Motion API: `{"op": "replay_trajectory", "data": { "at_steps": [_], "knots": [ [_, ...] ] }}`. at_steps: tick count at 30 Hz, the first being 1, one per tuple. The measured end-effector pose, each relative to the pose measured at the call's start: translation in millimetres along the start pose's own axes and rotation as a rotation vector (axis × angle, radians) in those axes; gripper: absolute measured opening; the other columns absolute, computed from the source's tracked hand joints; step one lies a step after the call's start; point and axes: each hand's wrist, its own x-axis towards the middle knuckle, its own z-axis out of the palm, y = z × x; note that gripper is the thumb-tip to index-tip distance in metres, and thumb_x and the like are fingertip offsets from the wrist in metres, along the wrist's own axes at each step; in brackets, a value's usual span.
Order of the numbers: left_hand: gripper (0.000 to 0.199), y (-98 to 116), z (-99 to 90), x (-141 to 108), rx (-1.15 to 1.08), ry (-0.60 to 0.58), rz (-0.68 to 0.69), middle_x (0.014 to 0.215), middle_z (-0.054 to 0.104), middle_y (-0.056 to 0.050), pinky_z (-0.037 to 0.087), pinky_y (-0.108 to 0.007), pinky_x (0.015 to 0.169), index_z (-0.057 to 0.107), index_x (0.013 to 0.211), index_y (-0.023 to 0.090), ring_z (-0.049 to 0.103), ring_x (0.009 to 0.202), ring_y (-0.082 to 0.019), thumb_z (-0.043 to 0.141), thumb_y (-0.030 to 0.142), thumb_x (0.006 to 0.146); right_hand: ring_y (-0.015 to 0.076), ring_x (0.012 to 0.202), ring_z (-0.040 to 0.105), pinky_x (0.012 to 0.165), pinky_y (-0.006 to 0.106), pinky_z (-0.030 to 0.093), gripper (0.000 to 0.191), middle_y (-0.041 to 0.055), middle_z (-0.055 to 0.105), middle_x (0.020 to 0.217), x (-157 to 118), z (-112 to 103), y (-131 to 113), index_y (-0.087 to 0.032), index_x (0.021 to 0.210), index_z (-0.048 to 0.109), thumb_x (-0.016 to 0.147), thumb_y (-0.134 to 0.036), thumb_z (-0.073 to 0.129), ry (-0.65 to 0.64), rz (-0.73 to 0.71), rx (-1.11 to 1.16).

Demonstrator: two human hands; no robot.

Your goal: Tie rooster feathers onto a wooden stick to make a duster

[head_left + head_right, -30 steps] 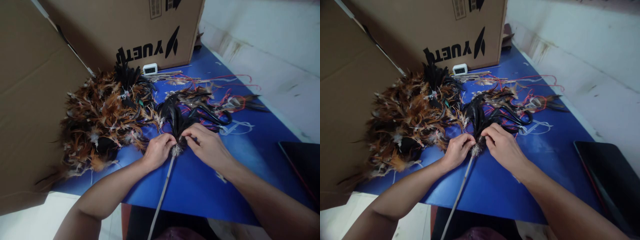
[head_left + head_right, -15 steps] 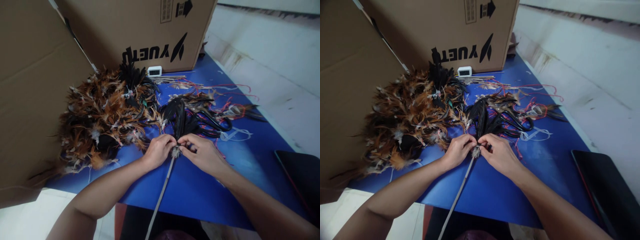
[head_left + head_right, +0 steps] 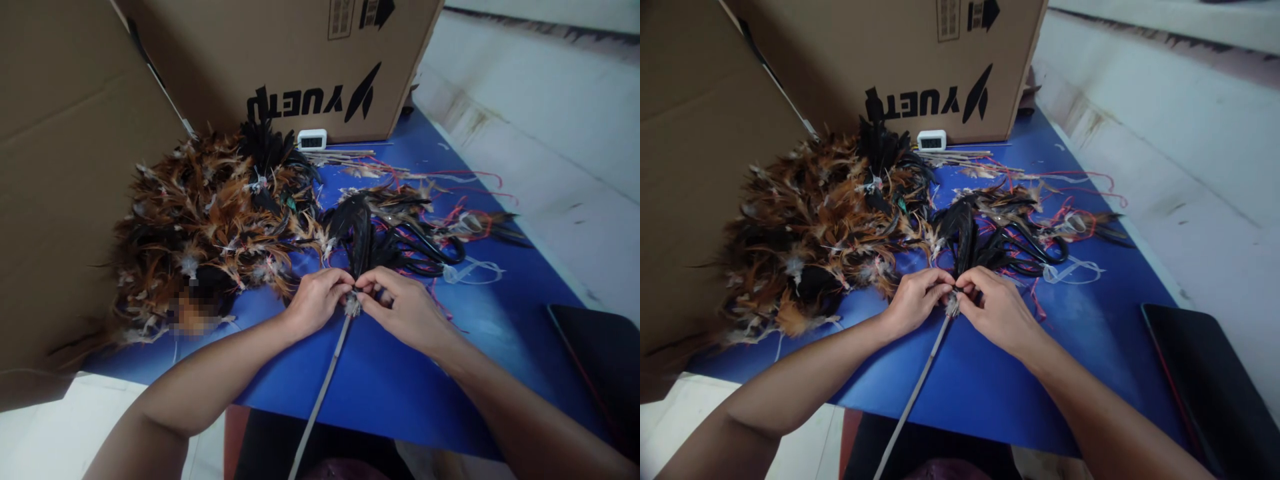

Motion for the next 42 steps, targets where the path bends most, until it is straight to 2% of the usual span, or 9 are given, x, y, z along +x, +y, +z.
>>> {"op": "replay_trajectory", "data": {
  "at_steps": [8, 17, 24, 26, 29, 33, 36, 39, 42],
  "knots": [
    [0.01, -1, 0.3, -3, -0.022, -0.011, -0.013, 0.069, 0.062, 0.002, 0.046, -0.019, 0.065, 0.061, 0.09, 0.016, 0.059, 0.062, -0.008, 0.051, 0.015, 0.085, 0.0111, 0.063, 0.055, 0.058, 0.023, 0.041, 0.007, -0.0012, 0.059, 0.073, 0, 0, 5, -0.021, 0.076, 0.058, 0.081, -0.019, 0.052, -0.006, -0.046, -0.017],
    [0.014, -2, 0.1, -5, 0.12, 0.011, 0.174, 0.081, 0.066, -0.004, 0.049, -0.023, 0.072, 0.064, 0.091, 0.015, 0.061, 0.075, -0.011, 0.051, 0.016, 0.086, 0.0119, 0.058, 0.056, 0.054, 0.022, 0.042, 0.01, -0.0014, 0.06, 0.067, 0, -4, 12, -0.021, 0.078, 0.056, 0.083, -0.028, 0.05, -0.079, 0.089, 0.104],
    [0.019, -1, 0.2, -7, 0.225, -0.001, 0.22, 0.082, 0.066, -0.005, 0.051, -0.024, 0.071, 0.065, 0.093, 0.013, 0.061, 0.075, -0.012, 0.047, 0.015, 0.087, 0.0113, 0.058, 0.057, 0.053, 0.022, 0.044, 0.009, -0.0018, 0.061, 0.066, 0, -5, 15, -0.021, 0.081, 0.056, 0.083, -0.027, 0.049, -0.103, 0.109, 0.118],
    [0.019, -1, 0.4, -8, 0.24, -0.005, 0.218, 0.082, 0.066, -0.005, 0.051, -0.024, 0.071, 0.065, 0.094, 0.014, 0.062, 0.075, -0.012, 0.047, 0.015, 0.087, 0.0118, 0.062, 0.06, 0.055, 0.022, 0.046, 0.009, -0.0008, 0.063, 0.072, 0, -6, 15, -0.021, 0.086, 0.057, 0.08, -0.024, 0.05, -0.104, 0.097, 0.116],
    [0.019, -1, 0.7, -7, 0.245, -0.001, 0.215, 0.082, 0.066, -0.005, 0.051, -0.023, 0.071, 0.065, 0.094, 0.014, 0.061, 0.074, -0.012, 0.047, 0.015, 0.087, 0.0118, 0.066, 0.061, 0.058, 0.022, 0.049, 0.021, 0.0001, 0.064, 0.078, 0, -6, 11, -0.021, 0.094, 0.058, 0.074, -0.017, 0.053, -0.106, 0.066, 0.117],
    [0.018, 0, 0.7, -7, 0.248, 0.0, 0.208, 0.082, 0.066, -0.004, 0.051, -0.022, 0.071, 0.064, 0.093, 0.015, 0.062, 0.074, -0.012, 0.047, 0.015, 0.086, 0.0097, 0.059, 0.059, 0.056, 0.021, 0.049, 0.025, -0.001, 0.063, 0.076, -1, -8, 5, -0.021, 0.097, 0.058, 0.072, -0.015, 0.054, -0.088, 0.023, 0.067],
    [0.017, 0, 0.8, -7, 0.249, 0.008, 0.201, 0.083, 0.067, -0.004, 0.051, -0.023, 0.073, 0.063, 0.094, 0.015, 0.063, 0.077, -0.012, 0.049, 0.014, 0.085, 0.0089, 0.056, 0.057, 0.055, 0.02, 0.048, 0.018, -0.0013, 0.062, 0.075, -3, -8, 3, -0.021, 0.092, 0.06, 0.076, -0.018, 0.054, -0.056, -0.015, 0.01],
    [0.018, 0, 1.2, -8, 0.241, 0.021, 0.194, 0.087, 0.067, -0.005, 0.052, -0.024, 0.075, 0.062, 0.098, 0.015, 0.064, 0.081, -0.013, 0.051, 0.013, 0.084, 0.0102, 0.062, 0.058, 0.059, 0.022, 0.047, 0.009, -0.0006, 0.062, 0.076, -4, -9, 4, -0.021, 0.084, 0.061, 0.08, -0.019, 0.053, -0.034, -0.082, -0.058],
    [0.02, 1, 1.4, -8, 0.233, 0.032, 0.184, 0.088, 0.068, -0.005, 0.052, -0.025, 0.077, 0.06, 0.1, 0.015, 0.064, 0.081, -0.013, 0.052, 0.012, 0.083, 0.0114, 0.068, 0.059, 0.065, 0.023, 0.046, 0.011, -0.0006, 0.062, 0.078, -4, -10, 8, -0.021, 0.08, 0.06, 0.084, -0.019, 0.05, -0.03, -0.144, -0.111]
  ]
}}
